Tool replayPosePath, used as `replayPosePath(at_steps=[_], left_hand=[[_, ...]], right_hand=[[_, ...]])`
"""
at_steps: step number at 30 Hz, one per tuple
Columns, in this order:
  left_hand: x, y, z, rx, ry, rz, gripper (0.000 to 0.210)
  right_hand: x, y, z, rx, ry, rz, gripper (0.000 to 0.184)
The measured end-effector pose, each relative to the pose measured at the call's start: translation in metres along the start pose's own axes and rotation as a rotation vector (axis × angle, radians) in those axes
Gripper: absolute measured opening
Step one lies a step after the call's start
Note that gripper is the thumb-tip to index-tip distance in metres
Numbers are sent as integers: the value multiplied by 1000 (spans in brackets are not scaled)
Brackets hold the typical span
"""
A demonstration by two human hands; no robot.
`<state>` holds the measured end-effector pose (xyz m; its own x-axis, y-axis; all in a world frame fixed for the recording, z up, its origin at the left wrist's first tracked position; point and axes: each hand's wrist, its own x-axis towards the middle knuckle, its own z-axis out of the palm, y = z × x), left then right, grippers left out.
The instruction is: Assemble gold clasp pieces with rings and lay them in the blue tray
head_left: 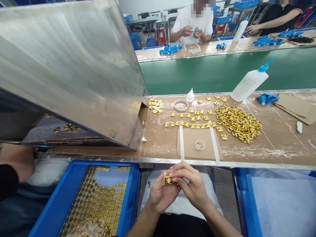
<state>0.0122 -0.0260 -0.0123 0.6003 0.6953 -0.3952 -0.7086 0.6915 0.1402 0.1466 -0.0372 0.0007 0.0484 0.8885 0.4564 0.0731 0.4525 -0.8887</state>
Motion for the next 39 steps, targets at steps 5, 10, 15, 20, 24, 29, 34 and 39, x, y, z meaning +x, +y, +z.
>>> replayPosePath(at_steps=[5,10,15,20,24,29,34,39], left_hand=[[2,4,-3,7,30,3,27],[4,9,0,52,69,10,31],[6,9,4,46,51,-6,24],[7,7,7,-19,10,-16,24],[7,5,6,-23,29,-2,23],[6,3,7,15,42,6,24],[6,3,8,42,33,32,23],[8,5,5,67,55,47,16]], right_hand=[[-2,1,7,-3,69,26,15],[-5,4,14,75,185,28,11],[-8,6,13,38,193,-41,6],[-9,7,16,-65,214,-75,8],[-11,8,18,-93,227,-73,6],[-12,7,18,-97,220,-35,4],[-11,7,18,-60,201,-14,10],[-8,9,20,-33,145,27,15]])
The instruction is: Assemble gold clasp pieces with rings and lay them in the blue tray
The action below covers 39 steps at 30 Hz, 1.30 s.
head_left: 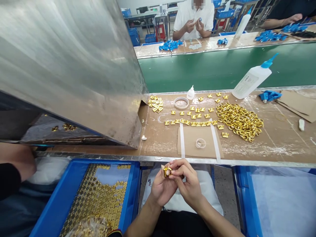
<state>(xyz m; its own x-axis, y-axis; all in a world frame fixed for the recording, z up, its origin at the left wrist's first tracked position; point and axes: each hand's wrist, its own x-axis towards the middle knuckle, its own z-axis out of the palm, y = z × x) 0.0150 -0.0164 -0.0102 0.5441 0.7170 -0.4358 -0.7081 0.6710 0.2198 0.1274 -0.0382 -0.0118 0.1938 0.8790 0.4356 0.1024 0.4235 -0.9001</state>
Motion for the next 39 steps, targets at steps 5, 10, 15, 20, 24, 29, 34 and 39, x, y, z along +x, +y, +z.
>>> replayPosePath(at_steps=[5,10,15,20,24,29,34,39], left_hand=[[-1,1,-5,-36,-38,17,25],[-2,1,-10,-16,19,31,22],[3,6,-12,88,18,74,32],[6,14,-3,164,-72,175,53],[6,16,0,207,-121,203,53],[5,15,-7,206,-119,221,48],[9,9,-11,189,-127,197,48],[15,3,-16,198,-170,191,53]], right_hand=[[0,2,2,18,-21,-5,16],[-1,4,4,15,-27,-2,16],[1,3,5,-43,-6,2,9],[0,-8,5,-130,65,-18,17],[-5,-12,7,-113,7,79,33],[-8,-10,8,-17,-96,206,54],[-6,-10,7,32,-110,344,58],[-3,-13,7,58,-79,406,53]])
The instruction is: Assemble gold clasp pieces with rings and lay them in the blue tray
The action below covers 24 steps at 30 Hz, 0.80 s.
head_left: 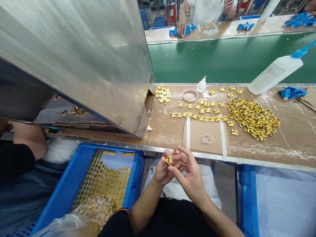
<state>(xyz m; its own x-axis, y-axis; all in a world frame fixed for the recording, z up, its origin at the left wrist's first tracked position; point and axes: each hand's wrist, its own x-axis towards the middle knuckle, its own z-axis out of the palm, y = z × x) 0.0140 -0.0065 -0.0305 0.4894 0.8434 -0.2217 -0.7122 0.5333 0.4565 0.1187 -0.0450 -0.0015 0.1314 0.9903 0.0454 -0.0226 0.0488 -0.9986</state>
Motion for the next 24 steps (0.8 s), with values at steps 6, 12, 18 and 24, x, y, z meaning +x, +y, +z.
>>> replayPosePath(at_steps=[6,12,18,24], left_hand=[[2,0,0,48,-80,14,55],[3,0,-3,74,-148,48,45],[-2,16,-6,343,-186,252,45],[-13,35,-3,664,-224,598,33]], right_hand=[[0,-5,-1,32,3,34,49],[0,-8,-1,-47,36,-10,44],[0,-12,-5,-358,90,-401,54],[5,-18,-11,-583,57,-803,63]])
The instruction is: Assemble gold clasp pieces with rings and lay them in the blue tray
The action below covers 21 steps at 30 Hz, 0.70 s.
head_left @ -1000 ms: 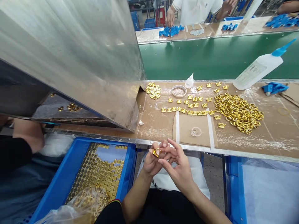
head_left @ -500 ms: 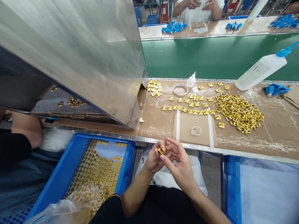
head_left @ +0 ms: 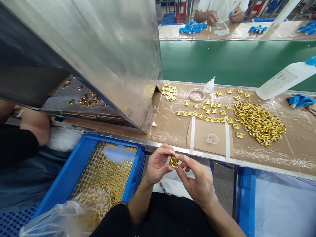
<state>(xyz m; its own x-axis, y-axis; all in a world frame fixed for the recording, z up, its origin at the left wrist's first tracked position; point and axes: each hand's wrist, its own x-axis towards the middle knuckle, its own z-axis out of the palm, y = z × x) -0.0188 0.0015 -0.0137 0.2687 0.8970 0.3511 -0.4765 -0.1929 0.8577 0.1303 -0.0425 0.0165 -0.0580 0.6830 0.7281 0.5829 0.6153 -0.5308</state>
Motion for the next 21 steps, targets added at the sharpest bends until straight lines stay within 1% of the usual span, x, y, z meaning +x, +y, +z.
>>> replayPosePath(at_steps=[3,6,12,14,16,18,19,21], left_hand=[[0,5,-1,85,-40,74,25],[0,5,-1,106,-50,104,22],[-3,1,0,128,-56,92,21],[-4,1,-1,145,-53,58,27],[-5,0,-4,162,-18,25,42],[-6,0,-10,174,45,19,52],[-7,0,-15,183,78,27,51],[-11,2,-26,216,136,40,44]], right_hand=[[0,1,0,1,29,-53,65],[1,3,0,4,44,-75,66],[0,4,1,-3,51,-104,64],[-3,2,0,8,46,-85,62],[-1,4,-8,10,35,-39,58],[10,14,-22,-28,9,40,52],[19,23,-31,-63,-17,82,49],[48,53,-47,-145,-74,139,46]])
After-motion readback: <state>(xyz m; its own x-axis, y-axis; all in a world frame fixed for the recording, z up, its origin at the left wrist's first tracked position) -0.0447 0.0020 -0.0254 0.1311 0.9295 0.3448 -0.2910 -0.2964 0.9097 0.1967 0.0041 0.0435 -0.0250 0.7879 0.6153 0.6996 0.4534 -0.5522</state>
